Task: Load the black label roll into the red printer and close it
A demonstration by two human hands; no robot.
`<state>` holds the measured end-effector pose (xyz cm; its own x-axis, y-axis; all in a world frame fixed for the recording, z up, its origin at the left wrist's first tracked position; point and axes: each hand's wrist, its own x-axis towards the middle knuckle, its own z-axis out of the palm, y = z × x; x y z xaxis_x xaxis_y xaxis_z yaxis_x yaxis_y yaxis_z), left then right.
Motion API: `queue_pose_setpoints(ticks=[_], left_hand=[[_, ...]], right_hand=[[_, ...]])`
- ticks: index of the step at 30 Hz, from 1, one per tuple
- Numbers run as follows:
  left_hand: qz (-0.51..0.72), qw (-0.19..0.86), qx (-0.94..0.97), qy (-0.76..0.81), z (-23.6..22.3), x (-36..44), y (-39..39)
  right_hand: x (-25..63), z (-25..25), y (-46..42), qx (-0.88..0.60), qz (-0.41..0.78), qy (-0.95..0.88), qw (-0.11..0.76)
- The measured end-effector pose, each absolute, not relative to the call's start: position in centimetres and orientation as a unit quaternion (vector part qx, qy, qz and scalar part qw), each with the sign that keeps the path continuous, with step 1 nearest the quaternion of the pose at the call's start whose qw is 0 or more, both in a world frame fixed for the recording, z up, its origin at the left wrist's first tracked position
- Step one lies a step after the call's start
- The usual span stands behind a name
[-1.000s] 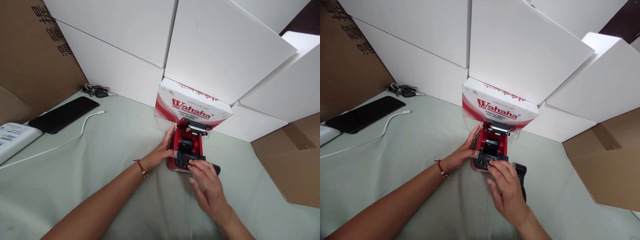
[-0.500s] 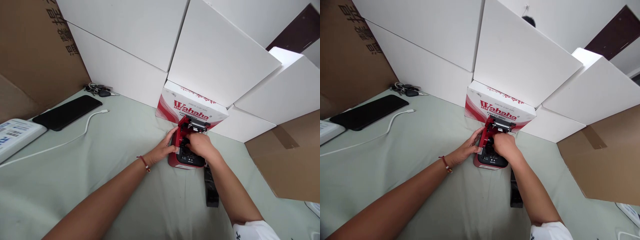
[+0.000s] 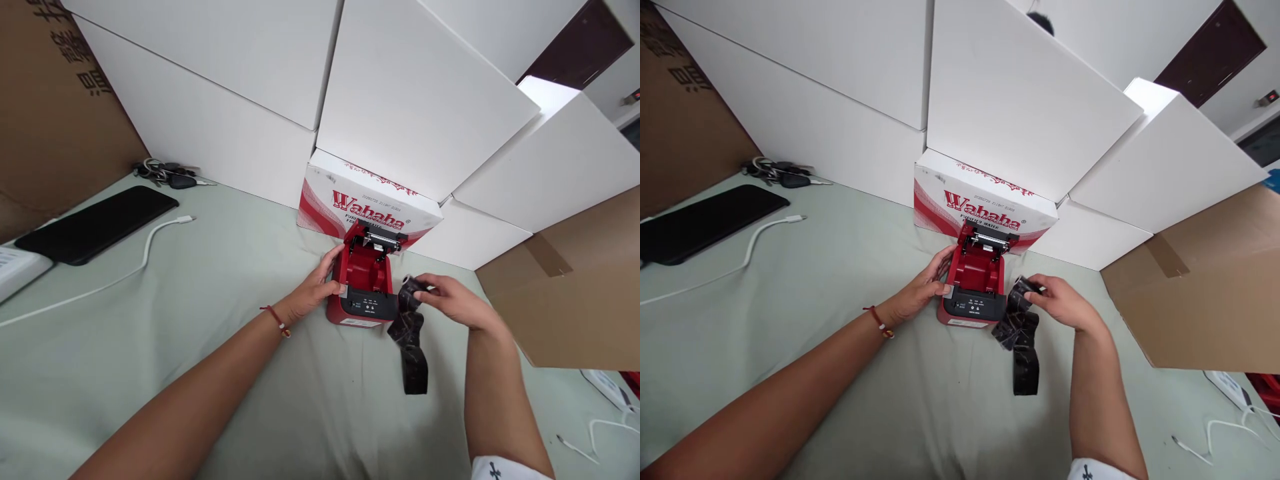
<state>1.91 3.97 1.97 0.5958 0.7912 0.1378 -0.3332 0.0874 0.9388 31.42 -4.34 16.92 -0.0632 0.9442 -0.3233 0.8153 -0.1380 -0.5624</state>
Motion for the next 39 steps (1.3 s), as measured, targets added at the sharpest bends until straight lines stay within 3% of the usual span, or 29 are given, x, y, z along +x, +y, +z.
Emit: queue_pose_setpoints(ticks=[4, 9, 20, 28, 33, 37, 39], left_hand=[[0.404, 0.698, 0.555, 0.202, 1.5, 2.0, 4.1], [0.397, 0.703, 0.554, 0.202, 1.8, 1.8, 4.0], [0.397, 0.712, 0.543, 0.204, 1.9, 2.0, 4.1], [0.396, 0.705, 0.551, 0.208, 2.0, 2.0, 4.1], [0.388, 0.705, 0.555, 0.21, 1.8, 2.0, 4.1], [0.4, 0.705, 0.548, 0.207, 1.9, 2.0, 4.1], [0.404, 0.706, 0.544, 0.204, 2.0, 2.0, 4.1]], right_hand=[[31.5, 12.4, -4.1, -0.699, 0.299, -0.643, 0.088], [33.5, 11.3, -6.5, -0.759, 0.201, -0.614, 0.081], [33.1, 10.2, -7.7, -0.696, 0.237, -0.677, 0.019], [32.7, 11.6, -8.0, -0.639, 0.264, -0.718, -0.072], [31.2, 18.0, -9.1, -0.544, 0.341, -0.766, -0.007], [28.1, 21.8, -7.6, -0.52, 0.278, -0.803, 0.09], [26.1, 21.4, -5.9, -0.536, 0.226, -0.808, 0.094]])
